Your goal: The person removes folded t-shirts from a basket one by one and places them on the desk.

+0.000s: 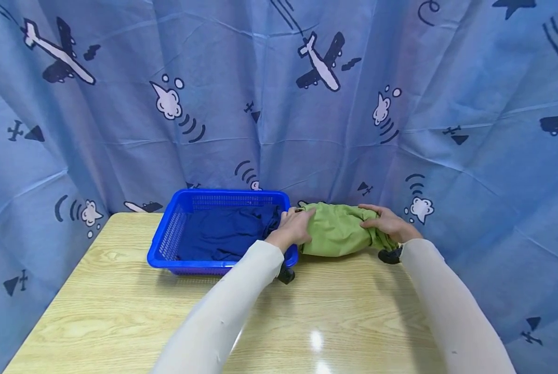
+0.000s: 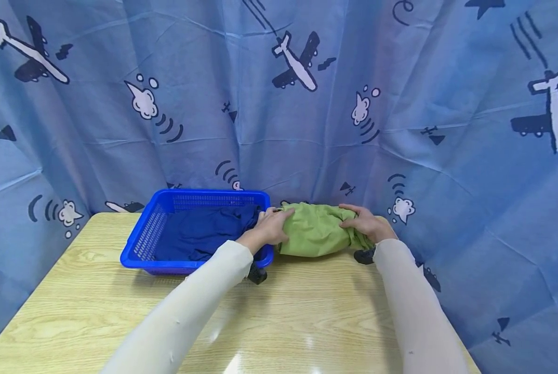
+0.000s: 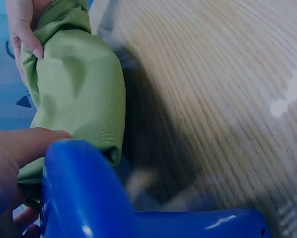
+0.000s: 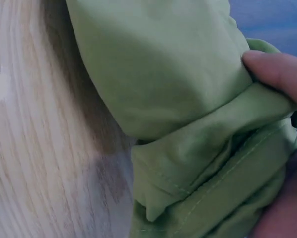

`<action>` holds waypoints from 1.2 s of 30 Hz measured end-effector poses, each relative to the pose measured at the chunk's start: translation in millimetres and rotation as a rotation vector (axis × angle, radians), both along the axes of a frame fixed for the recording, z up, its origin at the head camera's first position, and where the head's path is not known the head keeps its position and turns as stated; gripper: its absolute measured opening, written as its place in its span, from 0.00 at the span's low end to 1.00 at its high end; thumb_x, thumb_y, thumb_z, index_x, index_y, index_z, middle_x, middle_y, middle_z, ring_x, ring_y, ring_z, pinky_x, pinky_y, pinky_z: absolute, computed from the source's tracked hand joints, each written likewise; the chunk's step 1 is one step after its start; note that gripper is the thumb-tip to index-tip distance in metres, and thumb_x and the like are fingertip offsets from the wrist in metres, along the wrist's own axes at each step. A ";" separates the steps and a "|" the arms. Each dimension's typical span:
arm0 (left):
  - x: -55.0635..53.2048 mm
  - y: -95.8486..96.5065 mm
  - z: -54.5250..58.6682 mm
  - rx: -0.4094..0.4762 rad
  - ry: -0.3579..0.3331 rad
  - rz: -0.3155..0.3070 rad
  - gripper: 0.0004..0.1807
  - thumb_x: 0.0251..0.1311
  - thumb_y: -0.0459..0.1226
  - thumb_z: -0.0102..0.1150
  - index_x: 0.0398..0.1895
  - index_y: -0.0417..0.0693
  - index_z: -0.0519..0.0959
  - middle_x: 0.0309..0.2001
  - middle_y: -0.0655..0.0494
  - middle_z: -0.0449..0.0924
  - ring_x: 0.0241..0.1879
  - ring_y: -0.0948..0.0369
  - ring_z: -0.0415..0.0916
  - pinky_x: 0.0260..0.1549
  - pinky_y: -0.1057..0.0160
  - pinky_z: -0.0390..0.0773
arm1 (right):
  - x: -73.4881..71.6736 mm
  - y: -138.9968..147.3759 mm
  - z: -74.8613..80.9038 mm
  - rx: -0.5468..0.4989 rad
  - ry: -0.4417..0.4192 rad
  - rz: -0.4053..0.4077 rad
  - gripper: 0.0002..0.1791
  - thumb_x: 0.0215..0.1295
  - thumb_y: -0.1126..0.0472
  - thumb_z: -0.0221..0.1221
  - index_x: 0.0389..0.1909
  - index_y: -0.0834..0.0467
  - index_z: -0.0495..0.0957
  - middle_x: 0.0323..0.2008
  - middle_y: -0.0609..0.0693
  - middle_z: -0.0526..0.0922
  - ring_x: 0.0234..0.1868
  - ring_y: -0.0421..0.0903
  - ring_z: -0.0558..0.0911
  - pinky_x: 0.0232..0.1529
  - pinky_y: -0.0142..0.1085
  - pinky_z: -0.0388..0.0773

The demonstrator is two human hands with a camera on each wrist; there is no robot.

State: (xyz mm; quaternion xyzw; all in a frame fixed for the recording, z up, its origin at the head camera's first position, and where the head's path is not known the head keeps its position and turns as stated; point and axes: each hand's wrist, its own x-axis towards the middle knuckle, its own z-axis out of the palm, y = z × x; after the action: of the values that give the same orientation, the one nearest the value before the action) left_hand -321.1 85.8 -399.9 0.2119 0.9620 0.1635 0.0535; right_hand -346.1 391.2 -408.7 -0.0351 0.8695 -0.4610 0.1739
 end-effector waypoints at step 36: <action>14.3 -34.2 16.3 -0.021 0.062 -0.056 0.32 0.71 0.48 0.55 0.77 0.60 0.63 0.77 0.54 0.63 0.78 0.50 0.53 0.73 0.46 0.59 | 11.3 -27.0 18.6 0.454 0.257 0.083 0.33 0.77 0.53 0.51 0.71 0.73 0.62 0.68 0.79 0.64 0.66 0.76 0.67 0.61 0.63 0.73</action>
State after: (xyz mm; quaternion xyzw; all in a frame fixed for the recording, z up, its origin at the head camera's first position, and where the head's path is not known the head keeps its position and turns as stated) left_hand -306.8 51.7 -383.6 0.2433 0.9585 0.1453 0.0302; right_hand -334.8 364.1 -390.1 -0.0894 0.9634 -0.2383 0.0841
